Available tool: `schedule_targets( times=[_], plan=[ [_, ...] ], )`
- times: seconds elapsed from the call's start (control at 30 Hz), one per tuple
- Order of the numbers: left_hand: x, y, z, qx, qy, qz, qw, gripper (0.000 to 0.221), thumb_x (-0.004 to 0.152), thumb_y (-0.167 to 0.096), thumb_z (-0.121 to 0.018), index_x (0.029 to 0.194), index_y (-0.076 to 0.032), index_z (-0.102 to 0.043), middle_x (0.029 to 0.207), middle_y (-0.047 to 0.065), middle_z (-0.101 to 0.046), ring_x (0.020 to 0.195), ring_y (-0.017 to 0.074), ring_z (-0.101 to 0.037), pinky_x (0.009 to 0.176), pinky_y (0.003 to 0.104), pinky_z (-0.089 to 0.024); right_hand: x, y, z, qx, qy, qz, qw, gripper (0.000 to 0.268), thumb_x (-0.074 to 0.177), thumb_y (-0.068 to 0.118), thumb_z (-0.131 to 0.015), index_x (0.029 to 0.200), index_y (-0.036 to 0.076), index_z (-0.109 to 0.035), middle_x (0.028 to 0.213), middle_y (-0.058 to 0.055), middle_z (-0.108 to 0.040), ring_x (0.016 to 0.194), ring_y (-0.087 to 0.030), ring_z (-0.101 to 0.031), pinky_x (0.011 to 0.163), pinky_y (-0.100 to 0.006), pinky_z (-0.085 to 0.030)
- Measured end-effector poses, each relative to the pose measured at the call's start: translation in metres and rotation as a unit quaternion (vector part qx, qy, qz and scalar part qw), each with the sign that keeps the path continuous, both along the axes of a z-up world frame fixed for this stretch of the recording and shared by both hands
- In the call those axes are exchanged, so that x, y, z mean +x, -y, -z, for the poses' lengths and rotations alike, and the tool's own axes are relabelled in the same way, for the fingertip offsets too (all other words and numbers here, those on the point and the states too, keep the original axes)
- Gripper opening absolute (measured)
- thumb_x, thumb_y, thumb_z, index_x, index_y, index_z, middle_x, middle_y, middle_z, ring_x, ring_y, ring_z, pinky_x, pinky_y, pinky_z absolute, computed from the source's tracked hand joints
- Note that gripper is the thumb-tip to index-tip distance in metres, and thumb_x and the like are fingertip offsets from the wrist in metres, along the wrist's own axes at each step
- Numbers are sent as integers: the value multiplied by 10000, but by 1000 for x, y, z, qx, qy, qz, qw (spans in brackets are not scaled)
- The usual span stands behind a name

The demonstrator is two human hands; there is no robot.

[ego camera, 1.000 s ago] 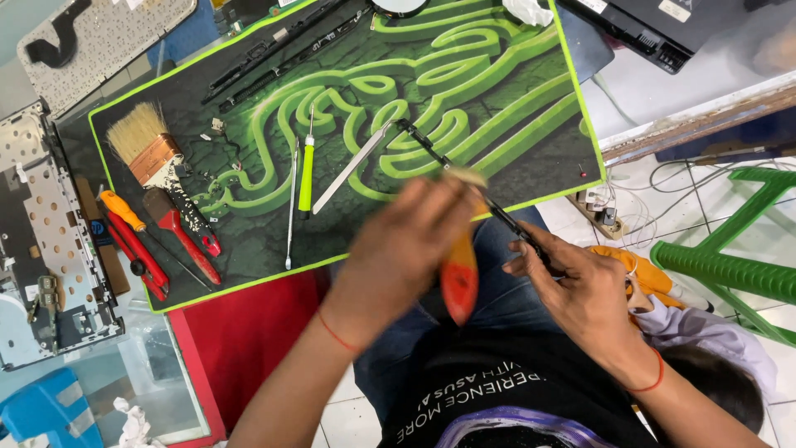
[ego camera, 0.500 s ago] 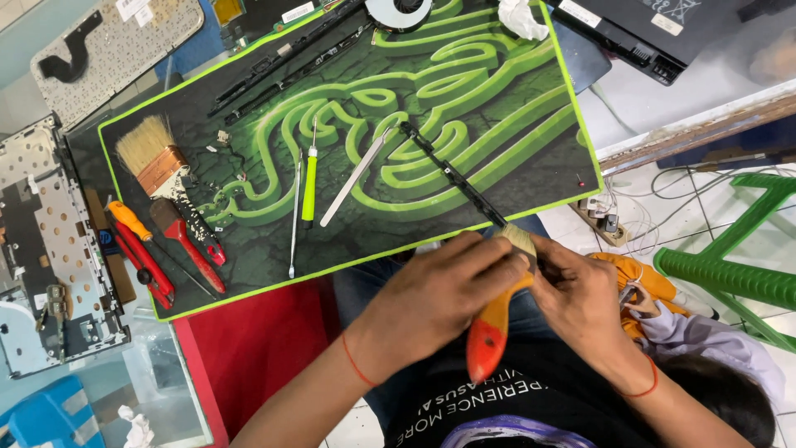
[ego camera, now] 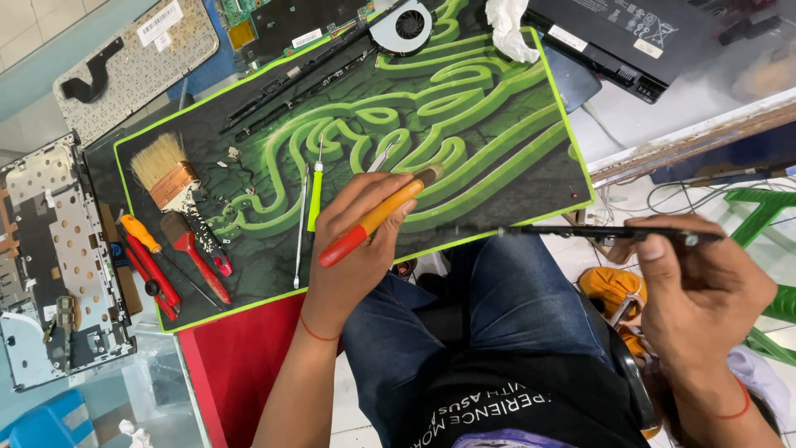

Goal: A person is cleaning and repairing laptop components on a workbench using brushes and precision tools.

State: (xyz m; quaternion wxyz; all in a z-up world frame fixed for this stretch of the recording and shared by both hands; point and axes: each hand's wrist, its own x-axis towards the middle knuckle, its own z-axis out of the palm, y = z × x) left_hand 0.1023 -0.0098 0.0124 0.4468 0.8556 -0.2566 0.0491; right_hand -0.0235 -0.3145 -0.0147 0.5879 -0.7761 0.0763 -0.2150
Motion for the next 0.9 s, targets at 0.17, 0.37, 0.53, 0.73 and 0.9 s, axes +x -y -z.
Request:
schedule_targets(
  times=[0.17, 0.37, 0.53, 0.73, 0.9],
  plan=[
    [-14, 5, -16, -48, -20, -25, 998, 216, 1123, -92, -709, 1312, -21, -783, 1254, 123, -777, 1181, 248, -760, 1025, 328, -686, 41, -12, -18, 144, 7, -87, 986, 211, 1270, 80, -423, 1089, -27, -441, 1185, -341, -692, 1038, -485, -784, 988, -555, -731],
    [-36, -4, -19, -45, 0, -60, 997, 225, 1119, -176, -717, 1279, -33, -785, 1201, 109, -807, 1139, 268, -793, 1037, 363, -660, 63, -49, 10, 271, -166, -214, 924, 242, 1201, 222, -474, 1132, 5, -556, 806, -177, -611, 614, -318, -683, 606, -480, -775],
    [-51, -8, -12, -70, -8, -69, 995, 237, 1098, -116, -768, 1321, -38, -752, 1253, 81, -821, 1108, 250, -798, 1024, 362, -673, 57, -67, 27, 266, -305, -232, 885, 374, 1177, 280, -485, 1234, -59, -634, 880, -136, -485, 622, -244, -569, 267, -377, -556],
    [-61, 12, -10, -91, -33, 48, 994, 248, 1113, -50, -755, 1361, -55, -751, 1361, 100, -798, 1174, 230, -816, 1118, 334, -686, 48, -55, 42, 173, -320, -313, 878, 300, 1187, 216, -554, 1078, 11, -745, 736, -63, -538, 571, -171, -532, 540, -313, -516],
    [-35, 20, 17, -97, -66, 20, 993, 308, 1086, -20, -724, 1370, -106, -807, 1107, 148, -789, 865, 322, -790, 806, 437, -690, 36, -45, 82, 340, -313, -297, 835, 406, 1130, 47, -573, 1357, -277, -667, 987, -295, -776, 681, -180, -598, 437, -275, -522]
  ],
)
